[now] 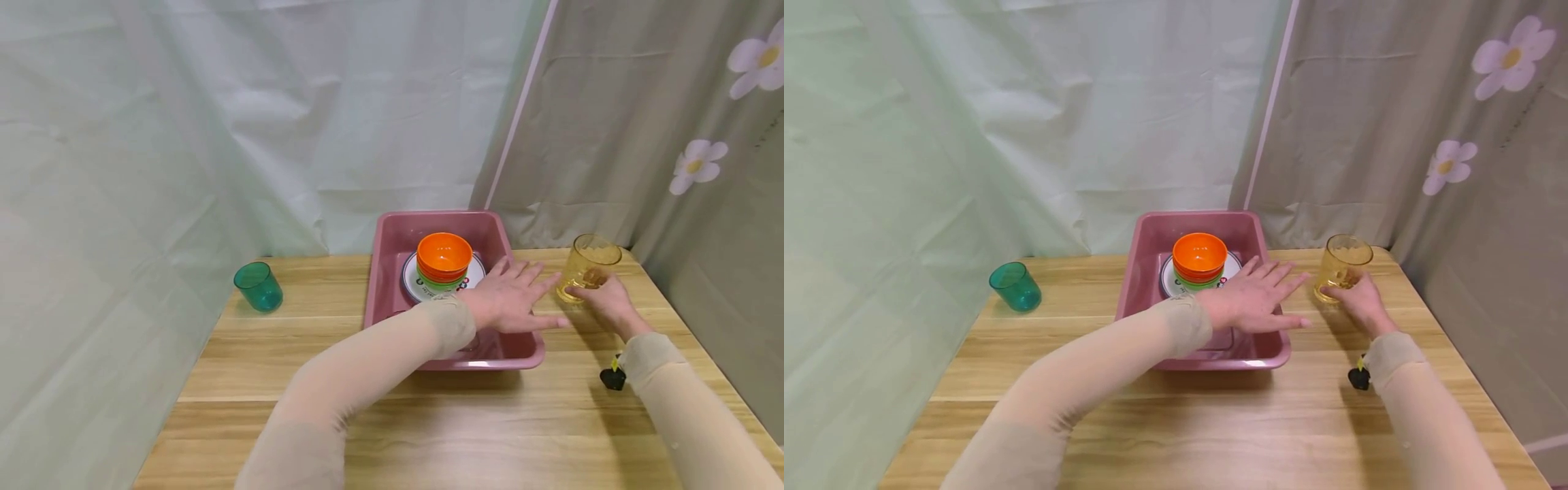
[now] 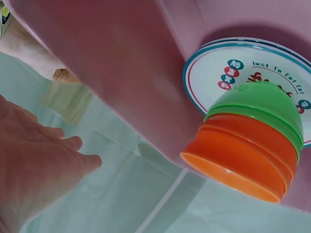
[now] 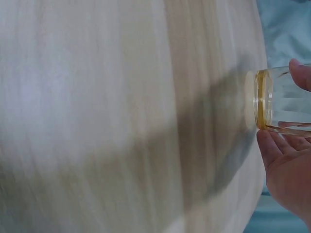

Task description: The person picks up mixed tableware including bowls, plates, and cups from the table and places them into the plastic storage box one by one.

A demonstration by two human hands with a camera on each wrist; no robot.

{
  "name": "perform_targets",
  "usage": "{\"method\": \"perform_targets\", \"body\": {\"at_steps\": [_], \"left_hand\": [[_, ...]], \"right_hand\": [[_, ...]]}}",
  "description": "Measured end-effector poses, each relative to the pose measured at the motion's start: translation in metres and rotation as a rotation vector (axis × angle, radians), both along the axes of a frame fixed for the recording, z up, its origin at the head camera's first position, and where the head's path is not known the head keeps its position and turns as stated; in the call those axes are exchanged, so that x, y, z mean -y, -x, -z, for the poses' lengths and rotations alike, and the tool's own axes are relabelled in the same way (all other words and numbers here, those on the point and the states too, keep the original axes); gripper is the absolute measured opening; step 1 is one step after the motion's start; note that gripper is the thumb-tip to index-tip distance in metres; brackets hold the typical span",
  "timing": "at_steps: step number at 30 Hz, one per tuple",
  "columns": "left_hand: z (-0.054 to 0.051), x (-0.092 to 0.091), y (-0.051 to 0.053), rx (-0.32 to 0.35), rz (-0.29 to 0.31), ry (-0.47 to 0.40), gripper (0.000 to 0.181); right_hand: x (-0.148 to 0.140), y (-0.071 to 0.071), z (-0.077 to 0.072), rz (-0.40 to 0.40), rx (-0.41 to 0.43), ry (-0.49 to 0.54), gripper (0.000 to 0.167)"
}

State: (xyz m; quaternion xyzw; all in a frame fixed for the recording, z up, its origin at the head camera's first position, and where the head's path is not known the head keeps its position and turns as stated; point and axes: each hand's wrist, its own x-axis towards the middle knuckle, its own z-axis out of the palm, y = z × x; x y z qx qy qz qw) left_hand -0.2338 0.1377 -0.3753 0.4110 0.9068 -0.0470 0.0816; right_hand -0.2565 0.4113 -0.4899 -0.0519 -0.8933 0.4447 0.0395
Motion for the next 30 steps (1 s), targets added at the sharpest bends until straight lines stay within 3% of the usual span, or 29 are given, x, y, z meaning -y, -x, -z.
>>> {"method": "perform_targets", "body": {"at_steps": [6,11,16,19,23,27,30], "left_hand": [[-0.008,0.012,0.002,-0.019,0.006,-0.011,0.087],[-0.014,0.03,0.005,-0.029,0.03,-0.027,0.088],[-0.019,0.059,0.007,-0.034,0.042,-0.065,0.089],[-0.022,0.079,0.008,-0.001,0.019,-0.091,0.089],[-0.027,0.105,0.01,0.015,-0.01,-0.127,0.089],[-0.034,0.128,0.013,-0.028,-0.025,-0.148,0.089],[-0.037,0.143,0.015,-0.041,-0.049,-0.169,0.088]], "right_hand": [[-0.002,0.001,-0.012,-0.047,-0.049,0.019,0.069],[0.001,-0.002,-0.033,-0.108,-0.079,0.011,0.065],[0.01,-0.01,-0.063,-0.162,-0.039,-0.004,0.08],[0.019,-0.016,-0.08,-0.197,-0.008,0.002,0.089],[0.035,-0.023,-0.1,-0.235,-0.008,0.0,0.088],[0.055,-0.031,-0.117,-0.266,-0.024,-0.057,0.083],[0.074,-0.035,-0.125,-0.313,-0.034,-0.038,0.076]]}}
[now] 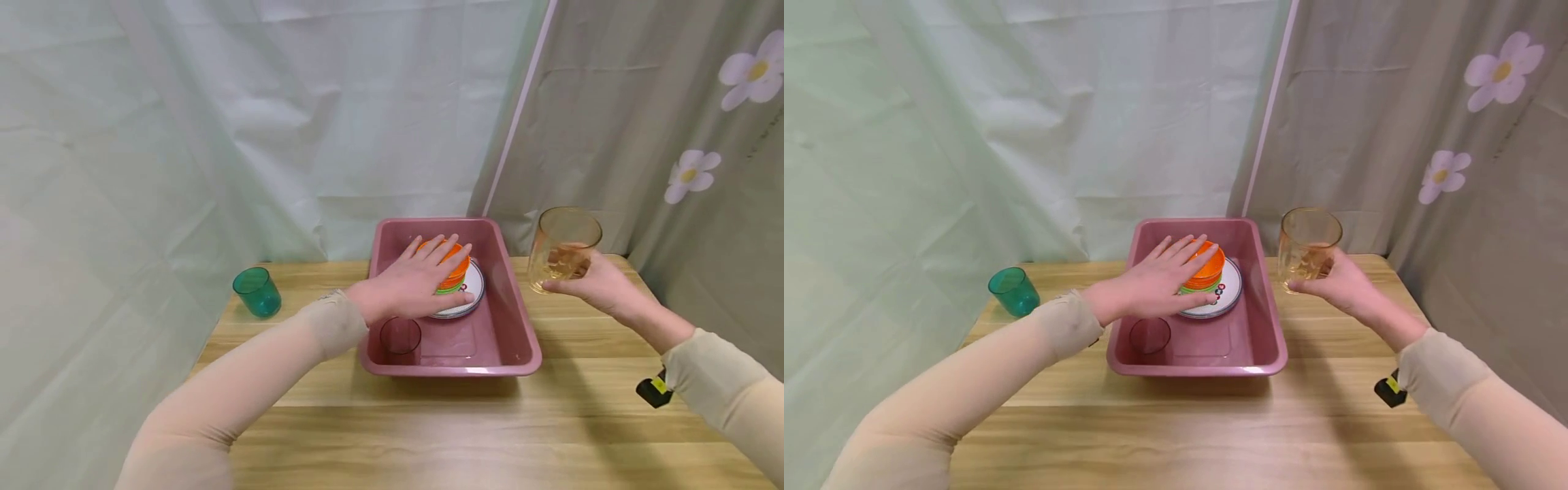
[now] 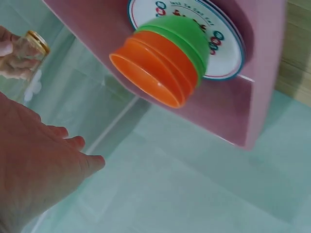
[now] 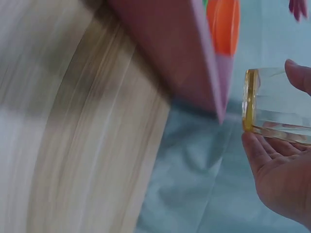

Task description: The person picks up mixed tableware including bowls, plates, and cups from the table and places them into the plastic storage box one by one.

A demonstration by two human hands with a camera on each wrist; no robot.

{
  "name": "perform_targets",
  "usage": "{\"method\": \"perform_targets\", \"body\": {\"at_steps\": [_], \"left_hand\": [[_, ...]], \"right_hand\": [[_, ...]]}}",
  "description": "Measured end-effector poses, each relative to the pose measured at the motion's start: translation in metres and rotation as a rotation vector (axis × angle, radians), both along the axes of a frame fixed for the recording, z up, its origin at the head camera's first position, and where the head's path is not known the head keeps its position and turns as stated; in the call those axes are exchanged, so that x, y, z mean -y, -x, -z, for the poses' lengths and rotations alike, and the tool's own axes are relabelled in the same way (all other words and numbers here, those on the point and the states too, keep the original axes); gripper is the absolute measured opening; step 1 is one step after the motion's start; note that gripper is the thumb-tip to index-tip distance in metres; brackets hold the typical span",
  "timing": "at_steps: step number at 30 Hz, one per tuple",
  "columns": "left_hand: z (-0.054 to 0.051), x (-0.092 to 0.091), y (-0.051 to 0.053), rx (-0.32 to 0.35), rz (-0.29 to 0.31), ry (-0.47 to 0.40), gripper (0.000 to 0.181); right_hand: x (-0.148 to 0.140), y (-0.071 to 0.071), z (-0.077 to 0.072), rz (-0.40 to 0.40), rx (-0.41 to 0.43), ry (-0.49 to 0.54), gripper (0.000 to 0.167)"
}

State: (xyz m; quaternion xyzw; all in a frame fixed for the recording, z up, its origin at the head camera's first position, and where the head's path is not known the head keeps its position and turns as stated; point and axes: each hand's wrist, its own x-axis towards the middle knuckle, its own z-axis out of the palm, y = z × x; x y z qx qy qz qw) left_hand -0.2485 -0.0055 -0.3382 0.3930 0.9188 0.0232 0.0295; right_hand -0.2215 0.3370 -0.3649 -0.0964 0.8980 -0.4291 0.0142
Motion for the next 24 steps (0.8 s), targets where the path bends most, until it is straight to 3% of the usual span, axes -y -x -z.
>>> {"method": "perform_targets", "body": {"at_steps": [7,15,20,24], "left_hand": [[0.0,0.04,-0.008,0.006,-0.037,-0.012,0.091],[0.014,0.088,-0.023,0.056,-0.086,-0.06,0.092],[0.014,0.103,-0.026,0.055,-0.118,-0.074,0.092],[0.012,0.104,-0.027,0.066,-0.121,-0.075,0.092]], "right_hand": [[0.05,-0.005,-0.006,-0.109,0.007,0.058,0.071],[0.099,-0.013,-0.007,-0.243,0.01,0.112,0.075],[0.122,-0.013,-0.005,-0.311,0.051,0.151,0.074],[0.131,-0.012,-0.003,-0.313,0.033,0.126,0.069]]}}
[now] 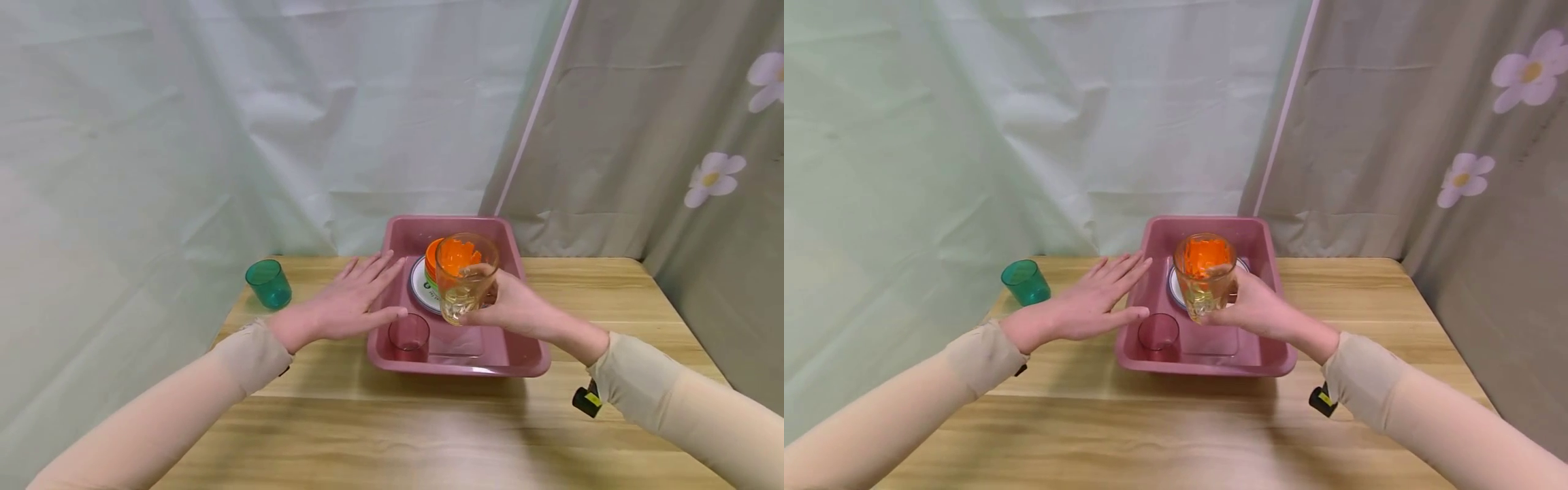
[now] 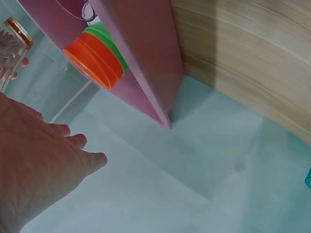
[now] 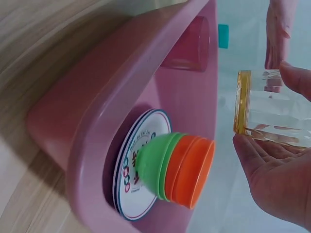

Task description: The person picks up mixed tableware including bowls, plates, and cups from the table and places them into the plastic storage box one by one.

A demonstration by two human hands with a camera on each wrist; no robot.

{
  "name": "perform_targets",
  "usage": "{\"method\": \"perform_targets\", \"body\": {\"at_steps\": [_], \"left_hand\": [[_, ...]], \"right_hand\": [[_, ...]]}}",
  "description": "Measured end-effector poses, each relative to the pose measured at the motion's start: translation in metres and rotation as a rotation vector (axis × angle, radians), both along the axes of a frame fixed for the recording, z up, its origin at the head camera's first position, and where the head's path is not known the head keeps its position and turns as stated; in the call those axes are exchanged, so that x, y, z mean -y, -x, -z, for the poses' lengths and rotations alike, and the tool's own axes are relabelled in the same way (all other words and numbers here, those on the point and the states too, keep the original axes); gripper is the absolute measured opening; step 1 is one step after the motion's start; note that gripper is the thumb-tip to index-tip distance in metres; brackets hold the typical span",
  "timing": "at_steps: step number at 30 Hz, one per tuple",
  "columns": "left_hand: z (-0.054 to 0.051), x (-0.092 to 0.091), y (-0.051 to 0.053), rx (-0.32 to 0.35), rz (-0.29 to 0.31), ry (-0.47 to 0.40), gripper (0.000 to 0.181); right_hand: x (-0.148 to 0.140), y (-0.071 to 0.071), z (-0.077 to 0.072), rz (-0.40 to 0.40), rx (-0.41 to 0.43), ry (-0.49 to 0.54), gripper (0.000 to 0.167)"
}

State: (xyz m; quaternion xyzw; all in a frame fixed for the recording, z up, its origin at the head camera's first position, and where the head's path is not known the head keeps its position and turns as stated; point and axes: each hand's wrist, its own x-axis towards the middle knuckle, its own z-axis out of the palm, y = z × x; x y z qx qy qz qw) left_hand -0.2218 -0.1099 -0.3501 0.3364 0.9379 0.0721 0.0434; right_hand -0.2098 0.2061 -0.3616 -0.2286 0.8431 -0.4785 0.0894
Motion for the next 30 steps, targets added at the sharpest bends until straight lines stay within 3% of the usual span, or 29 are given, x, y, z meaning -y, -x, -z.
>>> {"method": "perform_targets", "body": {"at_steps": [5,12,18,24,30], "left_hand": [[-0.005,-0.009,0.001,0.046,-0.002,-0.067,0.096],[-0.016,-0.039,-0.003,0.303,-0.039,-0.486,0.112],[-0.02,-0.063,-0.004,0.411,-0.055,-0.711,0.108],[-0.019,-0.074,-0.004,0.471,-0.082,-0.794,0.094],[-0.017,-0.075,-0.004,0.47,-0.086,-0.793,0.087]], "right_hand": [[0.005,0.0,0.001,-0.01,-0.011,0.011,0.069],[0.008,-0.001,0.004,-0.022,-0.042,0.01,0.067],[0.009,-0.001,0.008,-0.029,-0.008,0.004,0.065],[0.009,-0.002,0.01,-0.046,-0.02,0.019,0.064],[0.011,-0.004,0.012,-0.043,-0.015,0.009,0.061]]}}
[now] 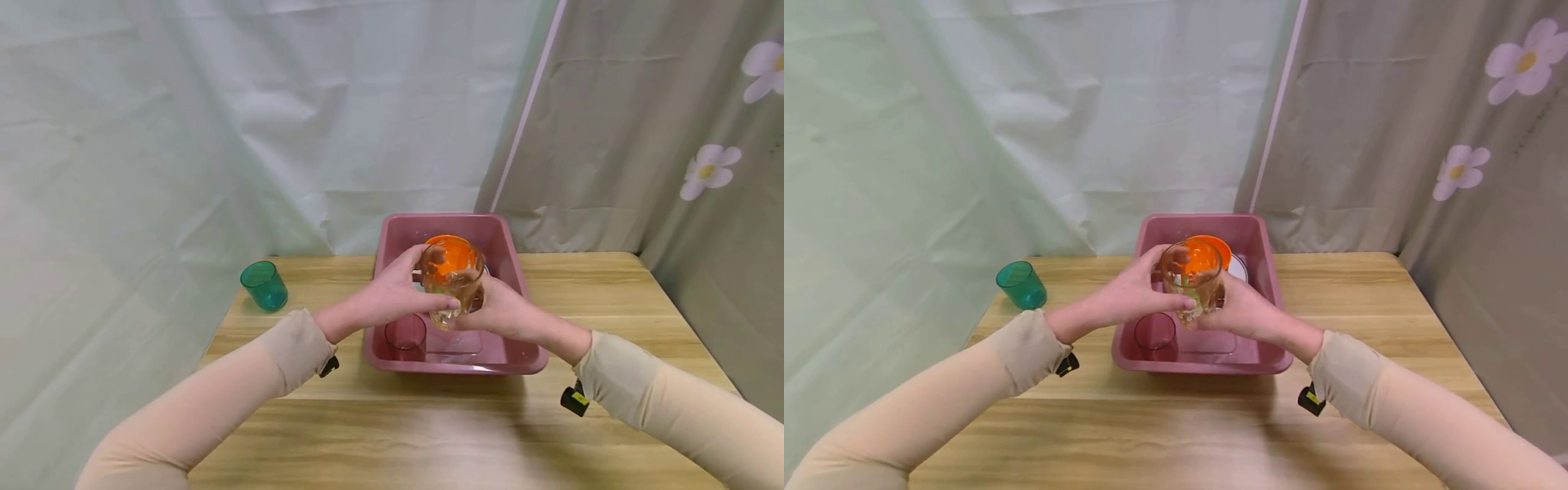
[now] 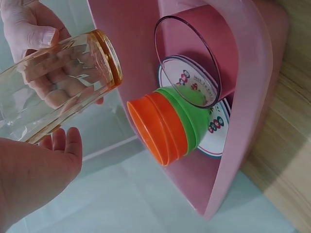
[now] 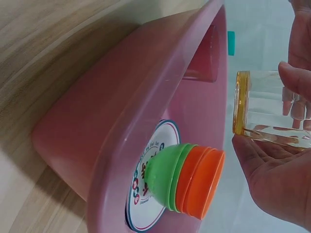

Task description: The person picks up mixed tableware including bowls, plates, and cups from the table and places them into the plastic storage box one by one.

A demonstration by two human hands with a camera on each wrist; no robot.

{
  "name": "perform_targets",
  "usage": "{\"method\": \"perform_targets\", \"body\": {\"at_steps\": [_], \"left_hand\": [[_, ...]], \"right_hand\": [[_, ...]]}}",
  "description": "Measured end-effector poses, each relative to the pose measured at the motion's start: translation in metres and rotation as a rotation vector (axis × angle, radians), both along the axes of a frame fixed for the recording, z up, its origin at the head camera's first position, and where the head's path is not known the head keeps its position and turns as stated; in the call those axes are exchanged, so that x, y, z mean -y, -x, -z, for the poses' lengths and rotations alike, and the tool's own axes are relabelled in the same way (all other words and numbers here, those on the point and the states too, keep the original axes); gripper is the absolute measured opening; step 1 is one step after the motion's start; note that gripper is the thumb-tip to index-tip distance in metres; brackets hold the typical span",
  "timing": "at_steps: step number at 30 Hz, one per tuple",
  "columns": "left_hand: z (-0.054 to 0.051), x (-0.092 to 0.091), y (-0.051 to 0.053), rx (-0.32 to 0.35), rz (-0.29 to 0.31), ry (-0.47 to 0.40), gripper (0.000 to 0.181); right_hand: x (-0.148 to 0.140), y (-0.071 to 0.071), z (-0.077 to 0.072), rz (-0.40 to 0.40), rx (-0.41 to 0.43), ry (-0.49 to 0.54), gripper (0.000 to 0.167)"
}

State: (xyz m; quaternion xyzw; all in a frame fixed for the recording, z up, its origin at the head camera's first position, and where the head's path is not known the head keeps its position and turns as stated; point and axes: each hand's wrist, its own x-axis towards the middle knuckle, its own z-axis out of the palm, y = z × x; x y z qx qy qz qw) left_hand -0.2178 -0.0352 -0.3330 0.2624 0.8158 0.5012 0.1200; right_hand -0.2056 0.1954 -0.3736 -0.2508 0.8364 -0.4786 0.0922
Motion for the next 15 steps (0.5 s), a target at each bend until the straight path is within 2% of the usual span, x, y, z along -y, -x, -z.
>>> {"method": "perform_targets", "body": {"at_steps": [9,15], "left_hand": [[0.003,-0.002,0.002,-0.022,0.029,0.008,0.083],[0.006,-0.006,0.004,-0.018,0.051,0.042,0.081]], "right_hand": [[-0.004,-0.004,0.005,-0.009,0.023,-0.006,0.057],[-0.02,-0.01,0.004,-0.021,0.04,0.004,0.085]]}}
